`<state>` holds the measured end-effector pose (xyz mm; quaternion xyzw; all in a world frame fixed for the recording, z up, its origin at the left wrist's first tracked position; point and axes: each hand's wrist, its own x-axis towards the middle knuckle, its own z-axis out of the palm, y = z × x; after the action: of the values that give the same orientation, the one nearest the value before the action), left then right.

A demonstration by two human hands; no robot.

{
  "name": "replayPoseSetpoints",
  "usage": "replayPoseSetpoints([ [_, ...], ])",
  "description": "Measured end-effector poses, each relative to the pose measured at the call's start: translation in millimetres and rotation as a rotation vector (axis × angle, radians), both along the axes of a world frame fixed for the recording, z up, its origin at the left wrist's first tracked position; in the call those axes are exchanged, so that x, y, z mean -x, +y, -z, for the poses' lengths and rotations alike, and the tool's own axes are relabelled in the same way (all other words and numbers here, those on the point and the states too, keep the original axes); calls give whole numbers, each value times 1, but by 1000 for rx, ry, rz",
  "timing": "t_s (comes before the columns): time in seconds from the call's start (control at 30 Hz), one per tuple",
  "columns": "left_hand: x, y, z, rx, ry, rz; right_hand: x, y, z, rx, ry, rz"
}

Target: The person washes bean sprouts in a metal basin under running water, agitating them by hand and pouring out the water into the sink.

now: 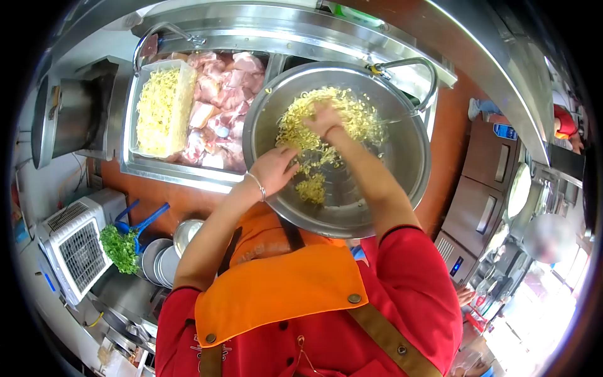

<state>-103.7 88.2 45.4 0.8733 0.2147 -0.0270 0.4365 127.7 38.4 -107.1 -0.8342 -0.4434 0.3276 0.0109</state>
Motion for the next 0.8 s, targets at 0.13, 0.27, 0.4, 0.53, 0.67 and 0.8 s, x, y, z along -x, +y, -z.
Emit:
replayPoseSetpoints([
  [0.13,4,-8,-14,-65,-70,-34,50,-17,-66,225,-1,-739],
  [0.27,9,-12,-16,-48,-148,-122,-30,-42,-66,288,-146,-640],
  [0.4,13,-16,-23,-33,-193,-182,-105,-36,-15,310,-160,-306],
  [0.53,13,-17,-22,5,-233,-259,-74,-19,-33,209,-208,-44],
  [0.67,15,-11,-20,86,-262,-342,-21,-35,-8,249,-85,-344],
  [0.8,17,-9,-19,89,-302,-387,9,-64,-78,115,169,-673],
])
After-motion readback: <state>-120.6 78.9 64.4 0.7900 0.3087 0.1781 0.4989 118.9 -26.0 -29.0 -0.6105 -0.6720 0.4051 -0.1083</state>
